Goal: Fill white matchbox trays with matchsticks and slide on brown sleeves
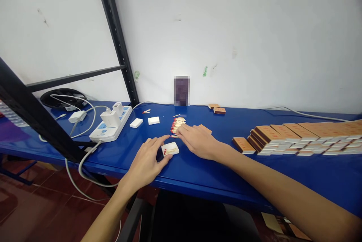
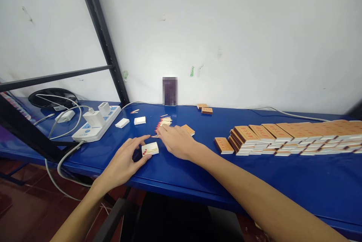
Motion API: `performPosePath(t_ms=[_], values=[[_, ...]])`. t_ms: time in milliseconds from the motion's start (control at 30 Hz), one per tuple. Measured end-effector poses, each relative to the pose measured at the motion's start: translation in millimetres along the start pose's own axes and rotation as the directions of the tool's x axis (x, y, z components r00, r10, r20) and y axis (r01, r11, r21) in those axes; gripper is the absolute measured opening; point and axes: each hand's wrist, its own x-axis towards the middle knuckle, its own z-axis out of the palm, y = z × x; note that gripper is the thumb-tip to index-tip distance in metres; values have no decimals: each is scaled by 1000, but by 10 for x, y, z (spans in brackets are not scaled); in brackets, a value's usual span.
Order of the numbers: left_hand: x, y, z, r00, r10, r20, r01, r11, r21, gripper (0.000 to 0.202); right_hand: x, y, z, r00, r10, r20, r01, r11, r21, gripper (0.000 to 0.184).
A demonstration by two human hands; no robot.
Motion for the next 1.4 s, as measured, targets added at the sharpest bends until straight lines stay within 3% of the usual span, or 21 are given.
performPosePath(t_ms=[100,267,367,700,933,1233,1400], values=[[3,3,-3,1000,6,-2,-6,1000,5,46,-26,-91,-10,997,-80,-10,80,993,84,23],[3,24,-18,1000,-23,11,23,1000,1,46,1,25,103,992,129,-3,-129,991,39,20],[2,25,-18,1000,-21,11,21,1000,-5,46,21,127,158,988,147,46,-149,988,46,21],[-10,-3,5,1000,5,-7,-5,1000,9,47,-59,-162,4,999,-29,-31,37,958,285,18],[-4,15,-21,1000,-5,15,5,1000,-2,49,37,40,179,982,187,-20,-181,970,160,20],[-4,7,-10,1000,-3,28,4,1000,-15,48,63,97,200,982,184,33,-187,969,160,21],[-5,10,-12,1000,-1,10,1,1000,-11,47,26,76,168,986,166,-27,-157,965,210,20]])
